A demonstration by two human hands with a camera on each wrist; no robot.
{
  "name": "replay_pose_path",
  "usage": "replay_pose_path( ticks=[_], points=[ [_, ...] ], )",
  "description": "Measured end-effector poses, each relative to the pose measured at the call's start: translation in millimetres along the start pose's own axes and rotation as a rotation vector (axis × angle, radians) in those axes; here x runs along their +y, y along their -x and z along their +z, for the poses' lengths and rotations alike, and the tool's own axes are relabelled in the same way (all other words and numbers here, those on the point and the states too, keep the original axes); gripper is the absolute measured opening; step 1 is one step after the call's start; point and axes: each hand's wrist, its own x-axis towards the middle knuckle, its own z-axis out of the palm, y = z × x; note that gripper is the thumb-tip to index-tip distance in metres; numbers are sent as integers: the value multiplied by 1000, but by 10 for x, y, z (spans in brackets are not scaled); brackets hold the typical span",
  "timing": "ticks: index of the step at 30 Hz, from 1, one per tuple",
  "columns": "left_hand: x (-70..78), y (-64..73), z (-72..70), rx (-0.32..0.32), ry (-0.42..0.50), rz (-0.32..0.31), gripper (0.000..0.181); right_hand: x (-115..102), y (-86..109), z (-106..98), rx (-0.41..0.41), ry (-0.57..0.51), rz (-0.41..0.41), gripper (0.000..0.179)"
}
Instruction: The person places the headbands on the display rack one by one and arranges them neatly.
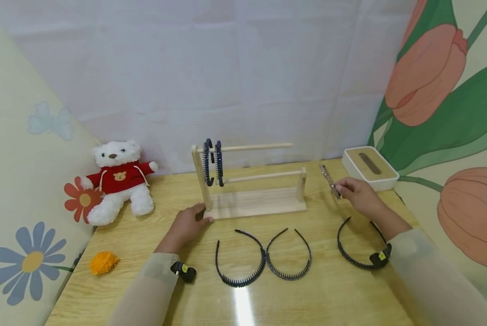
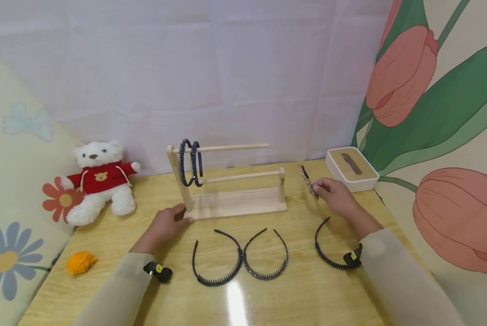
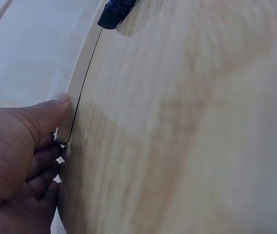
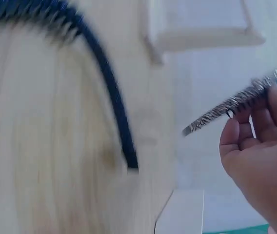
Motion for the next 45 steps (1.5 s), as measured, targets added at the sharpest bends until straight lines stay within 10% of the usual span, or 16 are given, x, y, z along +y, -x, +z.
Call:
replay_pose_path(
  ticks=[13,27,45],
  points=[
    [12,1,23,-7,21,-20,66,-515,-87,-4,175,-953,76,23],
    [41,23,-26,-6,8,-25,64,-1297,-241,-35,201,-1144,-90,22],
    [6,2,-6,0,8,-20,65,-1235,-480,305,210,-1148,47,31]
  ],
)
